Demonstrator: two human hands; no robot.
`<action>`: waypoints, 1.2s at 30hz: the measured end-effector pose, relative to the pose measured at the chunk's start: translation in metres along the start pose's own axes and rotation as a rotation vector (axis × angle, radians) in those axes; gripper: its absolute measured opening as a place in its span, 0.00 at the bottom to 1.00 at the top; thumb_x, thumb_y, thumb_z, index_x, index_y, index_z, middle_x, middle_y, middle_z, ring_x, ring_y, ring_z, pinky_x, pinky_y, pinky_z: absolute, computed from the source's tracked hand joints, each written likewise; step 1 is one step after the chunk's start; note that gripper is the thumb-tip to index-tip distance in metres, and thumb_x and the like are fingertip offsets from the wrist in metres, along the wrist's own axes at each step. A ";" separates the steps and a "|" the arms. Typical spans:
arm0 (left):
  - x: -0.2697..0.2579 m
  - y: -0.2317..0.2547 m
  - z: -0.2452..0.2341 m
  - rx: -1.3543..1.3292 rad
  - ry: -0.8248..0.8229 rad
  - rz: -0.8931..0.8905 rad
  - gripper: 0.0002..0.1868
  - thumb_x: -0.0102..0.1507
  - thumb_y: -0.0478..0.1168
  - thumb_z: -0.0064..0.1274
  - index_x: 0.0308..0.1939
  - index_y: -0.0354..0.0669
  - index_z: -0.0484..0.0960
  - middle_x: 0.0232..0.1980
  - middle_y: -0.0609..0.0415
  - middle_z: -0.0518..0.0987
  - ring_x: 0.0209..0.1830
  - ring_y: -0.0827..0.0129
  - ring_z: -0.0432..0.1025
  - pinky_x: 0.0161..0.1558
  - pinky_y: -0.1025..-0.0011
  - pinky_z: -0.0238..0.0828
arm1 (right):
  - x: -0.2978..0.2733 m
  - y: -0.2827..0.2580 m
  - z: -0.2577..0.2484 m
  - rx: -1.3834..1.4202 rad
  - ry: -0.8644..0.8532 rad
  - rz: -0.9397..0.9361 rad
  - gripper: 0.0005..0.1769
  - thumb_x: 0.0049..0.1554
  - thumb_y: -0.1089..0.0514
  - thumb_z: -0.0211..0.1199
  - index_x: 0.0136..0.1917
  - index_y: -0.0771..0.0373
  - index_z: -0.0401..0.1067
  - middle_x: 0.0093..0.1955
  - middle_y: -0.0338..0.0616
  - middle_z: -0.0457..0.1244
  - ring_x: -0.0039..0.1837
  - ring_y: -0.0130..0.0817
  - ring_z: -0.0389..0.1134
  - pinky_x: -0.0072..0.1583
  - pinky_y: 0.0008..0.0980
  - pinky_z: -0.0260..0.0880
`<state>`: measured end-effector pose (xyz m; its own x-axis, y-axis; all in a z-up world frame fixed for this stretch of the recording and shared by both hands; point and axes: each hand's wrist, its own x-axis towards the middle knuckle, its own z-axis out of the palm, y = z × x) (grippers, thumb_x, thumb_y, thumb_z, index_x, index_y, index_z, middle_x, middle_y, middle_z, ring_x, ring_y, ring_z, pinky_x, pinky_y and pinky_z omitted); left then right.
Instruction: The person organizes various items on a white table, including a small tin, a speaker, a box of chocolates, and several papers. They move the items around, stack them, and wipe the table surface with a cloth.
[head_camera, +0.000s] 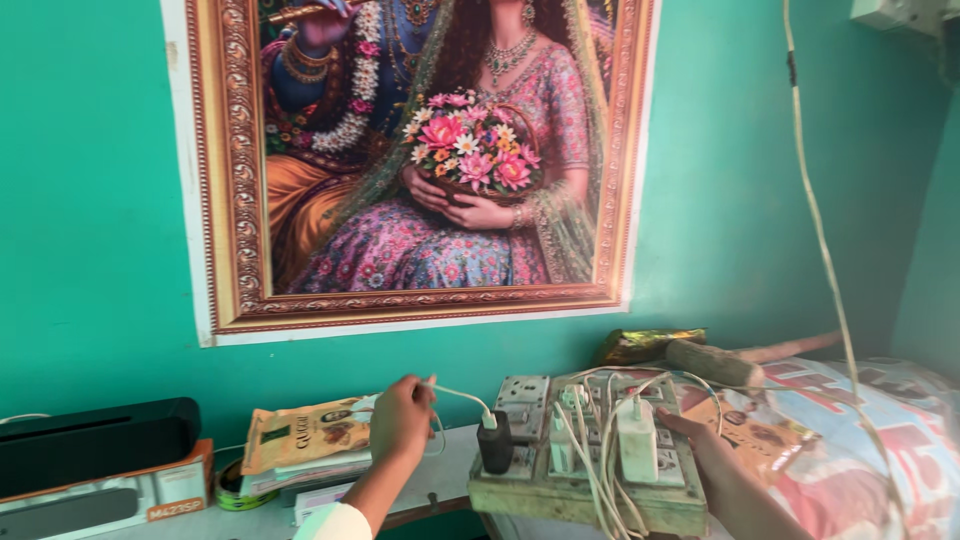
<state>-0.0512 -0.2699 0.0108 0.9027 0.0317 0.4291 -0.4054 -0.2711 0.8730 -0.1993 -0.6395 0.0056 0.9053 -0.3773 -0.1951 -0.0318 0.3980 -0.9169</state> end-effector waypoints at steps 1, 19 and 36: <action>-0.003 0.012 -0.010 0.032 0.005 0.031 0.13 0.68 0.45 0.48 0.33 0.42 0.78 0.23 0.54 0.80 0.15 0.64 0.75 0.21 0.67 0.69 | 0.002 0.005 0.005 0.018 -0.020 0.010 0.22 0.57 0.47 0.59 0.58 0.63 0.77 0.50 0.50 0.73 0.46 0.44 0.75 0.51 0.44 0.75; -0.005 -0.034 -0.060 0.287 -0.118 0.107 0.31 0.62 0.49 0.59 0.63 0.42 0.63 0.33 0.52 0.84 0.34 0.62 0.81 0.40 0.62 0.75 | 0.132 0.080 0.061 -0.247 0.020 -0.016 0.24 0.55 0.45 0.63 0.58 0.63 0.79 0.50 0.53 0.73 0.44 0.44 0.72 0.48 0.41 0.71; 0.019 -0.204 0.008 0.037 0.056 1.335 0.83 0.39 0.54 0.77 0.80 0.43 0.27 0.75 0.16 0.38 0.75 0.34 0.51 0.67 0.41 0.53 | 0.166 0.104 0.064 -0.939 -0.076 -0.408 0.34 0.56 0.45 0.65 0.72 0.61 0.71 0.66 0.52 0.69 0.66 0.40 0.70 0.66 0.38 0.68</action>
<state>0.0499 -0.2220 -0.1612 -0.1871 -0.2371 0.9533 -0.9622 -0.1511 -0.2265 -0.0251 -0.6071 -0.0997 0.9449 -0.2701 0.1851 -0.0047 -0.5763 -0.8172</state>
